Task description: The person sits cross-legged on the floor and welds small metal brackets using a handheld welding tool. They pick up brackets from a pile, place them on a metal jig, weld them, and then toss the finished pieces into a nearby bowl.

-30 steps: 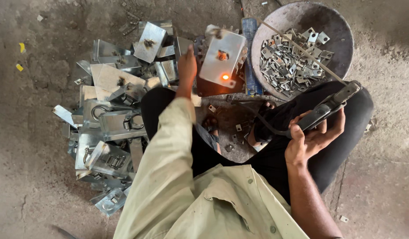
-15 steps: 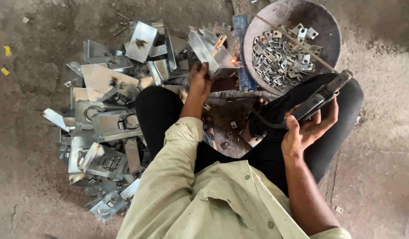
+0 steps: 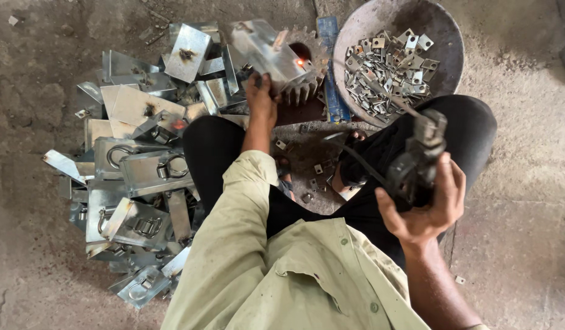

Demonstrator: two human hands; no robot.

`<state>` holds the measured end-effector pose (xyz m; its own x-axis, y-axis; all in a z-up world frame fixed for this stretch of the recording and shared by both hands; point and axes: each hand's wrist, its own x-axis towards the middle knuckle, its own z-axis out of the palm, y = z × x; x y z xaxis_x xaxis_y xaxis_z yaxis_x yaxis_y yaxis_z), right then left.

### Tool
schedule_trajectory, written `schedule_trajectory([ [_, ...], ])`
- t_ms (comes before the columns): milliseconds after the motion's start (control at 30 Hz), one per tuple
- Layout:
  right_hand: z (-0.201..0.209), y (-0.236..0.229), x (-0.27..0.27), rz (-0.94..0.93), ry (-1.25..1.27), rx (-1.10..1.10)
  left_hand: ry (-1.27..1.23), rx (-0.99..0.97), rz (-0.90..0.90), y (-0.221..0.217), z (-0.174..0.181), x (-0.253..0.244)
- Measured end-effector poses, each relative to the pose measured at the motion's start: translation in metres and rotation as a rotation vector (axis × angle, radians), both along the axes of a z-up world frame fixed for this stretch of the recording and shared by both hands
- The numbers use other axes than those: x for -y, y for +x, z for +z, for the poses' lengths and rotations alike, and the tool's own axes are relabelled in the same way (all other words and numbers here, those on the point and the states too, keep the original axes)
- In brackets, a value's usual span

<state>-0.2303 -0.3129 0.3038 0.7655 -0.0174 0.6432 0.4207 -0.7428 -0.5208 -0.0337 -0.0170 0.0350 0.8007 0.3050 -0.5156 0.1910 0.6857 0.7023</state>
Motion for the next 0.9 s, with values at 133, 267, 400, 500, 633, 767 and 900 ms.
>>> schedule_trajectory([
  [133, 0.012, 0.003, -0.017, 0.057, -0.015, -0.035, 0.015, 0.070, 0.008, 0.002, -0.014, -0.009],
  [267, 0.012, 0.010, -0.032, 0.087, -0.006, -0.038, 0.081, 0.066, 0.001, 0.004, -0.017, -0.009],
  [400, 0.007, 0.017, -0.041, 0.109, 0.011, -0.086, 0.036, 0.109, 0.011, 0.003, -0.018, -0.008],
  [500, 0.005, 0.021, -0.045, 0.115, 0.013, -0.092, 0.045, 0.100, 0.013, 0.003, -0.019, -0.009],
  [633, 0.001, 0.023, -0.045, 0.121, 0.010, -0.098, 0.046, 0.078, 0.014, 0.003, -0.017, -0.007],
  [767, -0.003, 0.026, -0.046, 0.123, 0.016, -0.100, 0.067, 0.075, 0.005, 0.003, -0.019, -0.008],
  [900, -0.003, 0.028, -0.046, 0.103, -0.030, -0.090, 0.006, 0.043, 0.065, 0.005, -0.025, -0.007],
])
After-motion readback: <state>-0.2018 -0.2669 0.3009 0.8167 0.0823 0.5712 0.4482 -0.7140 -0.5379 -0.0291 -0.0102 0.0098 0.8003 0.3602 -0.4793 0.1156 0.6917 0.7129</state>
